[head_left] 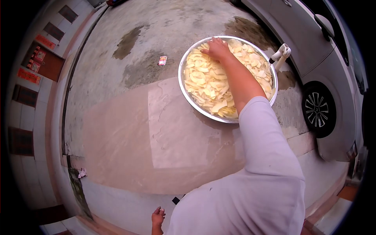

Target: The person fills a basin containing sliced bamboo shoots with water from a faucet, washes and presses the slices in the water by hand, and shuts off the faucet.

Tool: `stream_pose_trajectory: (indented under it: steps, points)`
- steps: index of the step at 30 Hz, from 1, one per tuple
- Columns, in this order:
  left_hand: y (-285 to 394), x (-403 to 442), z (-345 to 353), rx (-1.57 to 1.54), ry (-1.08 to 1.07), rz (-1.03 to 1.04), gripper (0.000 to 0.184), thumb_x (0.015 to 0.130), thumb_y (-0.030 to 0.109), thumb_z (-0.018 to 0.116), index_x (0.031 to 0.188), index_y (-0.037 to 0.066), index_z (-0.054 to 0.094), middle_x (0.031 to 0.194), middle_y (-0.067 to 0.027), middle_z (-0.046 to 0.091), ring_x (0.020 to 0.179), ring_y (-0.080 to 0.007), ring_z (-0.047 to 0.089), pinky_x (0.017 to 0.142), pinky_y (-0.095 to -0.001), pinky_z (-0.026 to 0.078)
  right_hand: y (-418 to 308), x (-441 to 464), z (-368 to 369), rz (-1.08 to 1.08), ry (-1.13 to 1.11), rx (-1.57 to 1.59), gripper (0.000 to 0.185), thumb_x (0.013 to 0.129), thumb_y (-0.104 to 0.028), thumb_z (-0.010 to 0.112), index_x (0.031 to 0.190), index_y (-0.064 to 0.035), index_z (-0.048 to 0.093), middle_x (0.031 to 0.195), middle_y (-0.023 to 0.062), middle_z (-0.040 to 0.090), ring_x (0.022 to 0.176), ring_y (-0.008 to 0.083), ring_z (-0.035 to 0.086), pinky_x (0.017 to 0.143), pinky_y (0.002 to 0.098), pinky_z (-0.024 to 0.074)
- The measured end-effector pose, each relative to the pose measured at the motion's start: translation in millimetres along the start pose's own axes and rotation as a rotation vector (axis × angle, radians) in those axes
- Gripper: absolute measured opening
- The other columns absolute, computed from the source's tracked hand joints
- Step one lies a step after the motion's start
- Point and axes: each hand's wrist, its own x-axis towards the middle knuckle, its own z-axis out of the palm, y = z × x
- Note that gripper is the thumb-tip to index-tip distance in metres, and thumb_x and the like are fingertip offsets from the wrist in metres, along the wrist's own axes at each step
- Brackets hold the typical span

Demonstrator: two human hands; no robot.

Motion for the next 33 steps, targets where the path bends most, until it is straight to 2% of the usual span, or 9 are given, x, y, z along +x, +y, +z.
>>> stream_pose_trajectory:
  steps: [4,9,13,17,21,24,27,31,33]
  points:
    - [8,-5,-4,-0.052,0.066,-0.009,0.059,0.1,0.028,0.072,0.151,0.006,0.054,0.114,-0.0087,0.072,0.089,-0.0195,0.071,0.072,-0.0347,0.056,-18,12,-40,0.195,-0.478,0.009,0.061,0.094,-0.059,0.066,0.129,-0.0101,0.073,0.14,0.0153,0.065,0.136,0.0361,0.055,0.113,0.0617,0.0378]
    - [19,-21,8,0.169,-0.052,0.029,0.059,0.098,0.03,0.073,0.15,0.007,0.056,0.115,-0.0091,0.072,0.09,-0.0187,0.071,0.074,-0.0339,0.057,-47,-5,7,-0.098,-0.106,0.182,0.048,0.095,-0.047,0.067,0.12,-0.006,0.074,0.129,0.0159,0.068,0.126,0.037,0.059,0.109,0.0614,0.0399]
    - [23,-17,18,0.141,-0.041,0.074,0.058,0.098,0.031,0.073,0.149,0.008,0.057,0.111,-0.0073,0.073,0.091,-0.0166,0.07,0.074,-0.0333,0.056,-73,-34,-16,-0.245,-0.221,-0.151,0.042,0.096,-0.045,0.064,0.114,-0.0077,0.074,0.122,0.0144,0.07,0.125,0.0378,0.059,0.108,0.0563,0.0419]
    - [21,-11,19,0.06,-0.011,0.07,0.058,0.099,0.031,0.073,0.15,0.008,0.057,0.106,-0.0045,0.073,0.088,-0.0149,0.069,0.074,-0.0327,0.055,-89,-70,-24,-0.476,-0.194,0.176,0.028,0.095,-0.03,0.062,0.107,-0.0094,0.077,0.119,0.0158,0.07,0.12,0.0374,0.061,0.107,0.0594,0.0424]
    - [19,-3,18,0.043,-0.043,0.098,0.057,0.1,0.029,0.071,0.15,0.008,0.056,0.107,-0.0039,0.072,0.087,-0.0138,0.065,0.074,-0.0315,0.053,-85,-110,-48,-0.501,-0.16,-0.045,0.029,0.094,-0.028,0.062,0.112,-0.0078,0.075,0.115,0.0162,0.07,0.117,0.0374,0.061,0.107,0.0585,0.0426]
    - [32,-12,26,0.018,-0.028,0.141,0.057,0.101,0.028,0.07,0.15,0.005,0.056,0.11,-0.0057,0.071,0.09,-0.0136,0.064,0.076,-0.0318,0.054,-88,-156,-59,-0.616,-0.118,0.285,0.032,0.095,-0.032,0.061,0.114,-0.0112,0.077,0.125,0.0166,0.067,0.129,0.0395,0.055,0.115,0.0622,0.0353]
    - [-13,24,19,-0.091,-0.16,0.155,0.057,0.101,0.026,0.07,0.15,0.001,0.054,0.12,-0.0106,0.072,0.1,-0.0165,0.067,0.085,-0.0333,0.055,-75,-177,-82,-0.578,-0.202,-0.024,0.04,0.1,-0.039,0.059,0.13,-0.016,0.072,0.142,0.0148,0.061,0.143,0.0402,0.045,0.121,0.0623,0.0265]
    - [-25,14,18,-0.098,-0.168,0.149,0.055,0.102,0.021,0.068,0.149,-0.004,0.053,0.134,-0.0171,0.068,0.114,-0.02,0.067,0.098,-0.0324,0.053,-36,-235,-121,-0.24,-0.159,0.181,0.045,0.097,-0.045,0.065,0.132,-0.0177,0.071,0.149,0.0132,0.058,0.145,0.0399,0.043,0.123,0.0569,0.0273]
    - [-31,7,14,0.036,-0.155,0.183,0.053,0.103,0.018,0.067,0.149,-0.005,0.053,0.138,-0.019,0.067,0.119,-0.0211,0.066,0.102,-0.0317,0.052,-1,-257,-128,-0.308,-0.13,0.213,0.046,0.096,-0.046,0.067,0.132,-0.0178,0.071,0.151,0.0126,0.056,0.147,0.038,0.042,0.122,0.0559,0.0289]
